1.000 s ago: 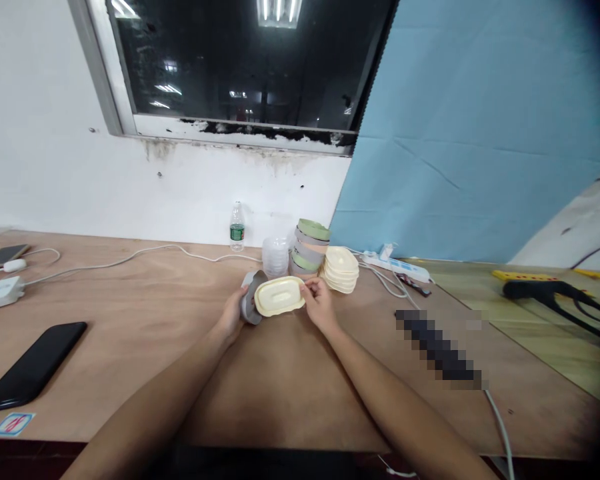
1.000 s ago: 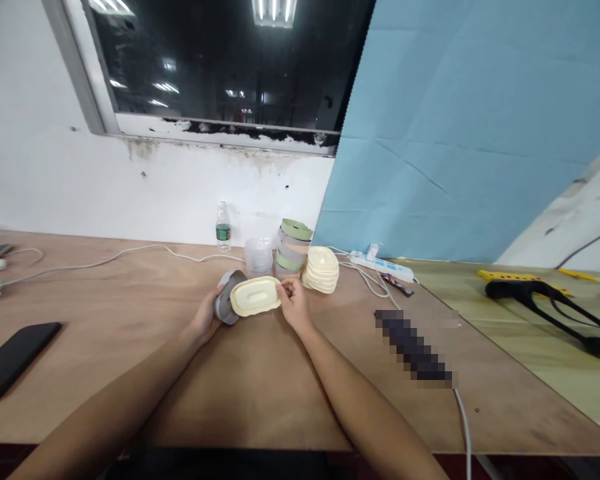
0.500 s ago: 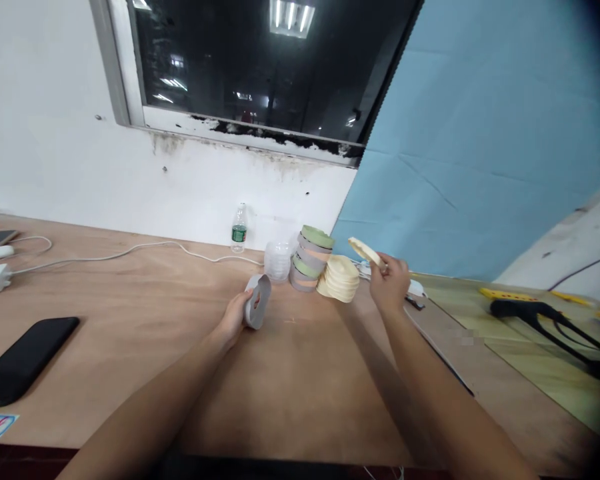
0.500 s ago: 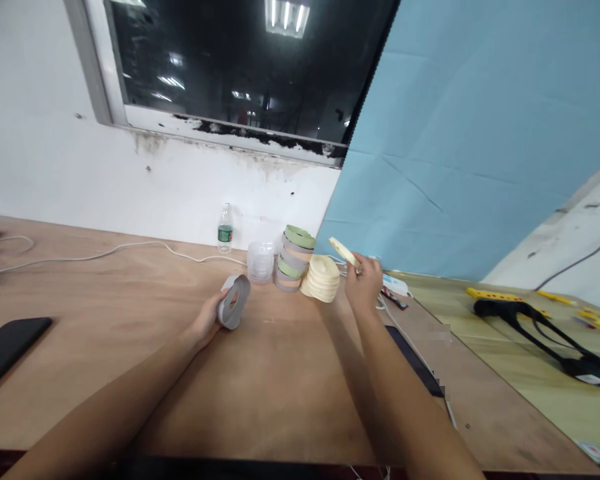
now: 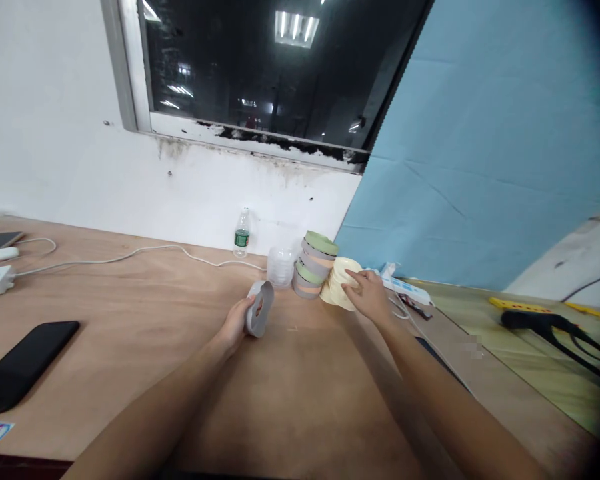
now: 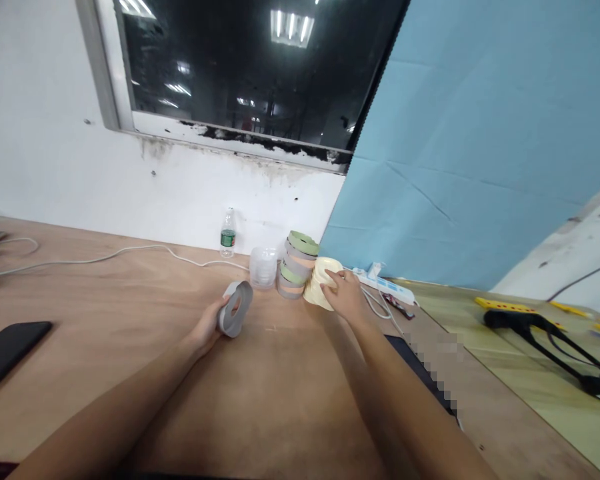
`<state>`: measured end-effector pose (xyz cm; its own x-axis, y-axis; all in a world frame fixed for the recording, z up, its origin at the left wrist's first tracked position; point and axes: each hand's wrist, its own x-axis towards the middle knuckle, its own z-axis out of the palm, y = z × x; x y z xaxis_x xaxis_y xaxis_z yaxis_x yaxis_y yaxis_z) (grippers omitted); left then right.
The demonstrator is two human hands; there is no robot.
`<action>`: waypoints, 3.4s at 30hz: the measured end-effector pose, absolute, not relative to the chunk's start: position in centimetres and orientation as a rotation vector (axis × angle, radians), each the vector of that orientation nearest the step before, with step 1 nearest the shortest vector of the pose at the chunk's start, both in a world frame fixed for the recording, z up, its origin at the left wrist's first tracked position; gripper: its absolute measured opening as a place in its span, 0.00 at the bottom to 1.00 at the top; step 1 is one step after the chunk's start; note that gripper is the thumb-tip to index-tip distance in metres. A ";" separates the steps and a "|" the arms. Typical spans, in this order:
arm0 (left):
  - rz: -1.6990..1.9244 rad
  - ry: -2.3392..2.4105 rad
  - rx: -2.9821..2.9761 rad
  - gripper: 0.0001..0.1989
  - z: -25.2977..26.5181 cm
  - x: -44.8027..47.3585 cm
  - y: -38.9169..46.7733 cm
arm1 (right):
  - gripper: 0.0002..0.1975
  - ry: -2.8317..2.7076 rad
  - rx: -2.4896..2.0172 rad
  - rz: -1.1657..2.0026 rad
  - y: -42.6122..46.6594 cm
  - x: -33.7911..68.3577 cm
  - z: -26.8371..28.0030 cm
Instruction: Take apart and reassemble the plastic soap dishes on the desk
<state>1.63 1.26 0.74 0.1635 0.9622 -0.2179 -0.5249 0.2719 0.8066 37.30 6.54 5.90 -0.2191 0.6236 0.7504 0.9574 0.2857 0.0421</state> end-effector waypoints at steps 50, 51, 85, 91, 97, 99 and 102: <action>0.972 0.728 0.675 0.24 -0.6 2.2 0.3 | 0.15 -1.995 -1.334 -0.440 13.8 33.7 16.7; 0.965 0.729 0.683 0.23 -0.5 2.2 0.3 | 0.15 -2.023 -1.335 -0.441 14.0 33.8 16.3; 0.750 1.023 2.000 0.20 -0.3 2.6 -2.4 | 0.07 -2.180 -1.272 0.261 2.2 24.8 -1.1; 0.797 1.067 2.018 0.18 -0.4 3.1 -3.3 | 0.07 -2.180 -1.295 0.294 2.3 25.0 -1.1; 0.753 0.971 2.163 0.16 0.0 3.7 -6.1 | 0.07 -2.183 -1.308 0.319 2.2 25.0 -0.6; 0.715 0.909 2.290 0.15 0.8 3.7 -6.9 | 0.07 -2.182 -1.313 0.320 2.2 25.0 -0.5; 0.770 0.862 2.175 0.16 3.1 4.4 -8.9 | 0.07 -2.181 -1.323 0.328 2.3 25.0 -0.6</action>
